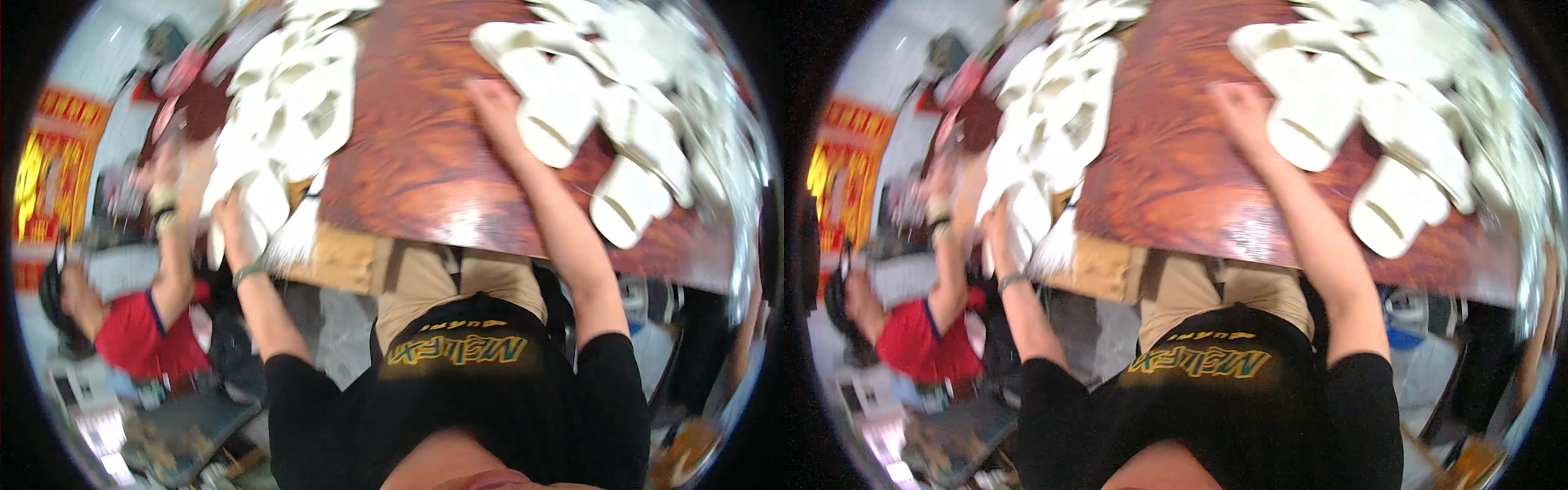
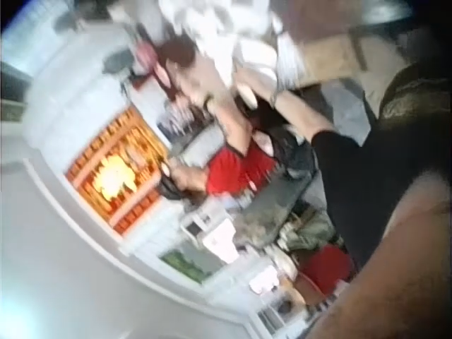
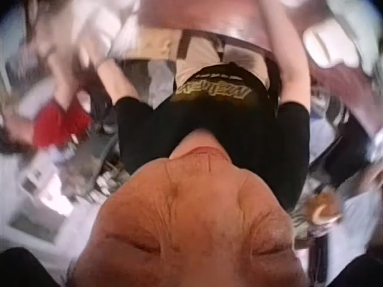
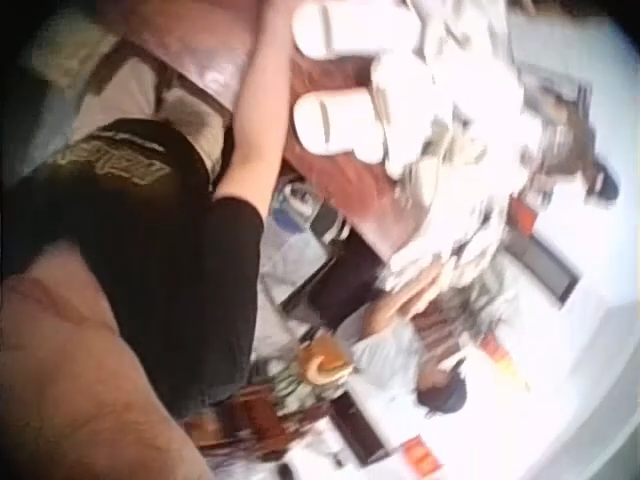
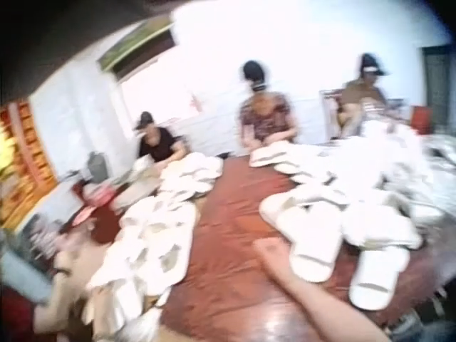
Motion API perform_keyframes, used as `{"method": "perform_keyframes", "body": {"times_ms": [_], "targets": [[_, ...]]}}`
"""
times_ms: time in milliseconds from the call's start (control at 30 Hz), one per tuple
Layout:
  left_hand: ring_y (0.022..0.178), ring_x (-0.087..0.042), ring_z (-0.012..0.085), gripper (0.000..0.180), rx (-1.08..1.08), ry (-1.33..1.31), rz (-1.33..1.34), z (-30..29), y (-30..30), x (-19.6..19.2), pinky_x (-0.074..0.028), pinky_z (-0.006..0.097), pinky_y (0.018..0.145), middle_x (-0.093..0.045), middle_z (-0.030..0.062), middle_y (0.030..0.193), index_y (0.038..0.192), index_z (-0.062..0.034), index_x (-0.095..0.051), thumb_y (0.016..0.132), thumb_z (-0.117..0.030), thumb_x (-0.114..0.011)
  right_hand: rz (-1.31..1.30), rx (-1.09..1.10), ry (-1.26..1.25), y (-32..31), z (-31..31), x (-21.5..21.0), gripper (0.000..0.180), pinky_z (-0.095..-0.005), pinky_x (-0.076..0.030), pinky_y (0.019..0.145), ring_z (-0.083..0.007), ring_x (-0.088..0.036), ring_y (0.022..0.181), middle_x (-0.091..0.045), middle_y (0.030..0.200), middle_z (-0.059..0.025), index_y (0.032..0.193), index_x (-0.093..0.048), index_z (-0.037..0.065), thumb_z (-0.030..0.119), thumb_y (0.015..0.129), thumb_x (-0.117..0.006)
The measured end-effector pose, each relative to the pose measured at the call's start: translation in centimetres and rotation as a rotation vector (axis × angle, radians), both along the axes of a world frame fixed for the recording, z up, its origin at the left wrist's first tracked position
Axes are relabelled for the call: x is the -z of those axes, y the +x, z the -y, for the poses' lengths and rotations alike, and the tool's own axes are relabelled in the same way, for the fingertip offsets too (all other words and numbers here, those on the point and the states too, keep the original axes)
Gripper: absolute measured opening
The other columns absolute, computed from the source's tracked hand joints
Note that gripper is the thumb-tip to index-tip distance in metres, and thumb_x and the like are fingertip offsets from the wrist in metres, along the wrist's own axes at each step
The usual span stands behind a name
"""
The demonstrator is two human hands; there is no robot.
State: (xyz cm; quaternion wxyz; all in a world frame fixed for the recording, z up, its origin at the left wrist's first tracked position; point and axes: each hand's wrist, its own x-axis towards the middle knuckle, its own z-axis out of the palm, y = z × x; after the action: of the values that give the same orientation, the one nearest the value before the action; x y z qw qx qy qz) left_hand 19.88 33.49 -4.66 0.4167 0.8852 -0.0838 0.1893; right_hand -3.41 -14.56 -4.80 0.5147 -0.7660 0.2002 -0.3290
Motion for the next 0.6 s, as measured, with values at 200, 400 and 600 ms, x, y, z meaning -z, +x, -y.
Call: {"method": "perform_keyframes", "body": {"times_ms": [200, 400, 600], "targets": [[0.048, -0.048, 0.0374, 0.075, -0.265, 0.556, 0.096, 2.6, -1.4, 0.9, -0.038, 0.046, 0.053, -0.052, 0.0234, 0.051, 0.053, 0.0089, -0.053, 0.075, -0.062, -0.057, 0.249, -0.041, -0.149, -0.6, -1.1, -0.1, 0.025, -0.0362, -0.043, 0.071, -0.0293, -0.054, 0.081, -0.057, 0.080, -0.0154, 0.079, -0.060, 0.000, 0.024, 0.081, -0.062], [0.060, -0.054, 0.0362, 0.054, -0.160, 0.373, 0.259, 2.9, -4.4, 0.0, -0.040, 0.045, 0.059, -0.060, 0.0224, 0.067, 0.077, 0.0063, -0.063, 0.078, -0.048, -0.060, 0.481, -0.137, -0.444, -2.9, -3.8, -3.8, 0.017, -0.0362, -0.044, 0.069, -0.0282, -0.054, 0.080, -0.054, 0.079, -0.0122, 0.081, -0.057, 0.002, 0.018, 0.083, -0.061], [0.067, -0.052, 0.0101, 0.028, -0.158, -0.351, 0.347, 2.4, -13.4, -3.1, -0.043, 0.025, 0.064, -0.062, 0.0060, 0.078, 0.094, 0.0065, -0.062, 0.091, -0.021, -0.055, -0.297, -1.109, -0.960, -13.8, -8.3, -12.6, 0.022, -0.0442, -0.047, 0.059, -0.0361, -0.057, 0.065, -0.056, 0.066, -0.0178, 0.067, -0.058, 0.000, 0.018, 0.080, -0.054]]}}
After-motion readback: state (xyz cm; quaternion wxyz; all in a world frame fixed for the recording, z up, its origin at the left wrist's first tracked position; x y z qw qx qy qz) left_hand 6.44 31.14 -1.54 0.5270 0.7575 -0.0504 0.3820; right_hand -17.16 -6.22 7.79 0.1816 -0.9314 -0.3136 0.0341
